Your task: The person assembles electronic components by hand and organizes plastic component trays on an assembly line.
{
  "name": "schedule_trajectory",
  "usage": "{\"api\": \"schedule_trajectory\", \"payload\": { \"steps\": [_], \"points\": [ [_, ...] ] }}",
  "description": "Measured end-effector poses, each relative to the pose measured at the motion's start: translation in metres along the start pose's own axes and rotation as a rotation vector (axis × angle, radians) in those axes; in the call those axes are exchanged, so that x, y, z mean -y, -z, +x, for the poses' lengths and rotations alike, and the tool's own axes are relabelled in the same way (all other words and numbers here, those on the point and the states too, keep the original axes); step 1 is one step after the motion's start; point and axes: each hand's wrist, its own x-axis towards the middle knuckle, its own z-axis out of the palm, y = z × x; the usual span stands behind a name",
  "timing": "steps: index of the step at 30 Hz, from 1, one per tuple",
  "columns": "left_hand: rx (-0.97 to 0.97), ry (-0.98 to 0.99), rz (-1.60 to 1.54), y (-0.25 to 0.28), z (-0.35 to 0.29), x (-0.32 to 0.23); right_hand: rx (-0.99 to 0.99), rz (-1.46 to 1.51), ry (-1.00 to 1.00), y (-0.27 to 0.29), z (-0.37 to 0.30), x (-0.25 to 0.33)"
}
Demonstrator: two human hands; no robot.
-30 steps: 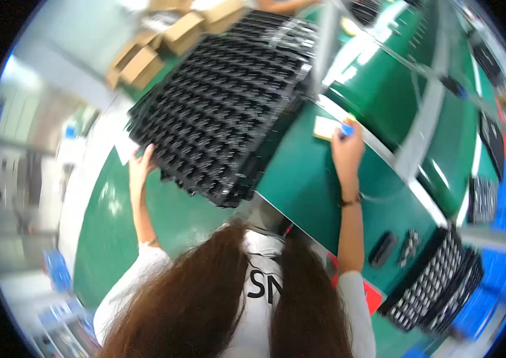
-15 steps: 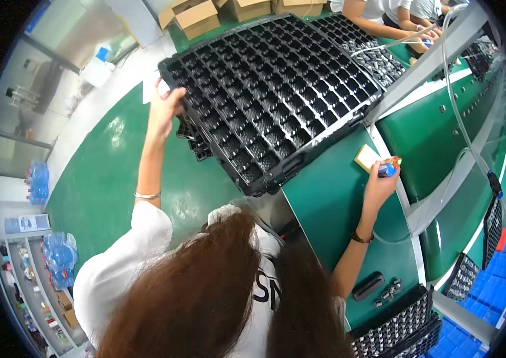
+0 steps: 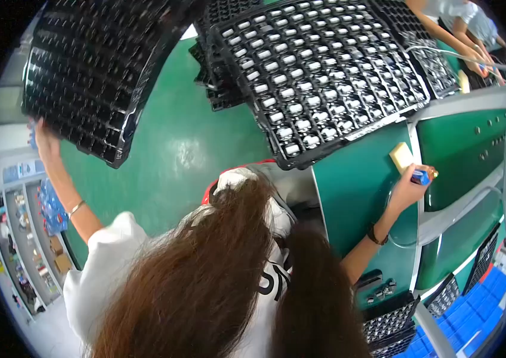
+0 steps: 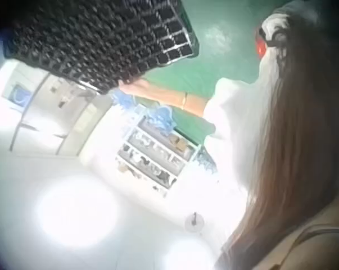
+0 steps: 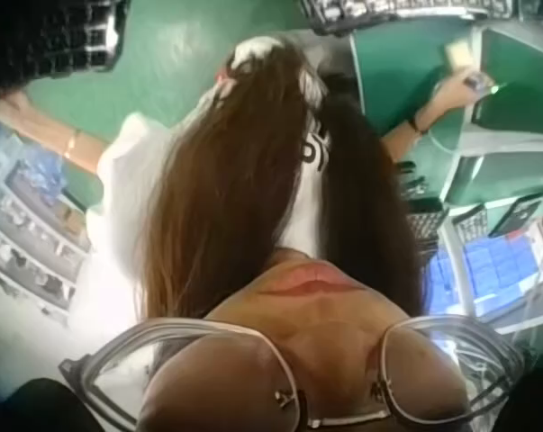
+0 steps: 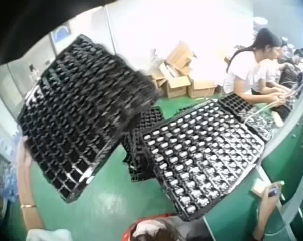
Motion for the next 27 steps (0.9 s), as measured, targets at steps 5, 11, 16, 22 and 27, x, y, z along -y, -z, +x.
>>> {"api": "schedule_trajectory", "payload": {
  "steps": [5,11,16,22,27],
  "points": [
    [-0.104,-0.129,0.24,0.095,-0.054,0.023,-0.047,-0.06,0.039,0.006,0.0,0.007],
    [0.022,0.06,0.738,0.11,-0.08,0.135,-0.033,-0.077,0.147,0.006,-0.002,0.014],
    [0.085,0.193,0.708,0.078,-0.08,0.286,0.002,0.006,0.148,0.002,0.001,0.002],
    [0.217,0.385,0.594,0.047,-0.085,0.451,0.031,0.139,0.149,0.002,0.003,-0.006],
    [0.221,0.499,0.531,0.031,-0.099,0.516,-0.027,0.085,0.083,0.0,-0.008,0.004]
  ]
}}
